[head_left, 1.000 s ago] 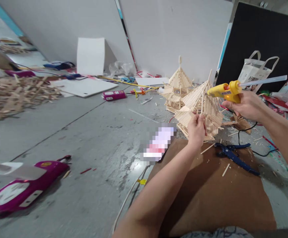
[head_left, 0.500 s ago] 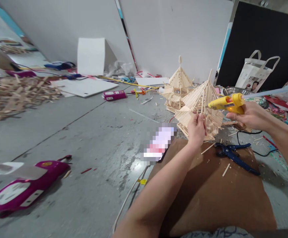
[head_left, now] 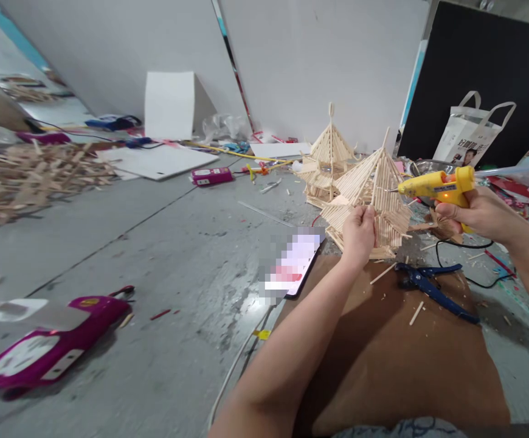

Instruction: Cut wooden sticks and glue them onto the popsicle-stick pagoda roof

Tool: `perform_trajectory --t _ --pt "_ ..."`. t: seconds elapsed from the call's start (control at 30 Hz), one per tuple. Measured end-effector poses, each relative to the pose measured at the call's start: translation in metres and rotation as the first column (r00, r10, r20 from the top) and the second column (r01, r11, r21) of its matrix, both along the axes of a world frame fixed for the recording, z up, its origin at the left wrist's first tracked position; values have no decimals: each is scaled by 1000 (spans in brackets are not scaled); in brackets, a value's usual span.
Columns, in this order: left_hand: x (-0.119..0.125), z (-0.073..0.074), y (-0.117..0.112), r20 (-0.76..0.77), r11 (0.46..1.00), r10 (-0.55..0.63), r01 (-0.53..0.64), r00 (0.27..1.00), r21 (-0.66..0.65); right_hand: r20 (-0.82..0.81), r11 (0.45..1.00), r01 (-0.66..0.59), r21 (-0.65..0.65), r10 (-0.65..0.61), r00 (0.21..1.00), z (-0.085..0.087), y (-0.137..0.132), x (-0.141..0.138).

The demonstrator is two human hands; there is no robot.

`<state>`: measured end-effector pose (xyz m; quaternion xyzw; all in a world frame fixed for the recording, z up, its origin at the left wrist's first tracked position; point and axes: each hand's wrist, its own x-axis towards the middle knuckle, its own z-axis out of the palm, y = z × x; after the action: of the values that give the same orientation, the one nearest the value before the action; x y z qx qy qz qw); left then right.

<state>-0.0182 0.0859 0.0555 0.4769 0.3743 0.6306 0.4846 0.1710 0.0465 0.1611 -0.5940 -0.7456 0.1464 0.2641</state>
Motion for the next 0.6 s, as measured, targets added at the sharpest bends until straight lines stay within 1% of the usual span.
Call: perform_trajectory --t 0.07,0.1,0.23,0.3,0.33,0.4,0.47,0.5,0.57,0.6 --pt "-1 0 0 -44 1000 9 -9 999 2 -28 994 -21 -107 18 999 -1 0 3" --pt "-1 0 0 -64 1000 17 -17 998 1 -36 990 -20 -137 15 999 -1 0 5" --pt "-2 0 0 -110 999 38 -39 993 -9 6 992 15 -122 -14 1000 -1 -1 8" --pt "-3 0 0 -121 999 40 -42 992 -16 -7 993 16 -116 -16 1000 -2 -1 10" --pt "-3 0 0 -124 999 41 -43 991 -18 -49 992 12 -122 -18 999 -3 -1 10" --pt "-3 0 1 -124 999 44 -47 991 -18 -197 990 4 -140 -32 980 -6 0 12" --pt "-3 0 1 -120 999 47 -50 992 -22 -369 992 28 -120 -71 927 -11 3 15" --pt "-3 0 1 -116 998 47 -50 992 -25 -438 992 59 -109 -101 893 -14 5 18" --pt "-3 0 2 -106 998 45 -49 993 -33 -539 980 162 -118 -200 818 -25 10 28" --pt "-3 0 2 -98 998 40 -44 994 -40 -566 964 207 -167 -266 780 -32 13 36"
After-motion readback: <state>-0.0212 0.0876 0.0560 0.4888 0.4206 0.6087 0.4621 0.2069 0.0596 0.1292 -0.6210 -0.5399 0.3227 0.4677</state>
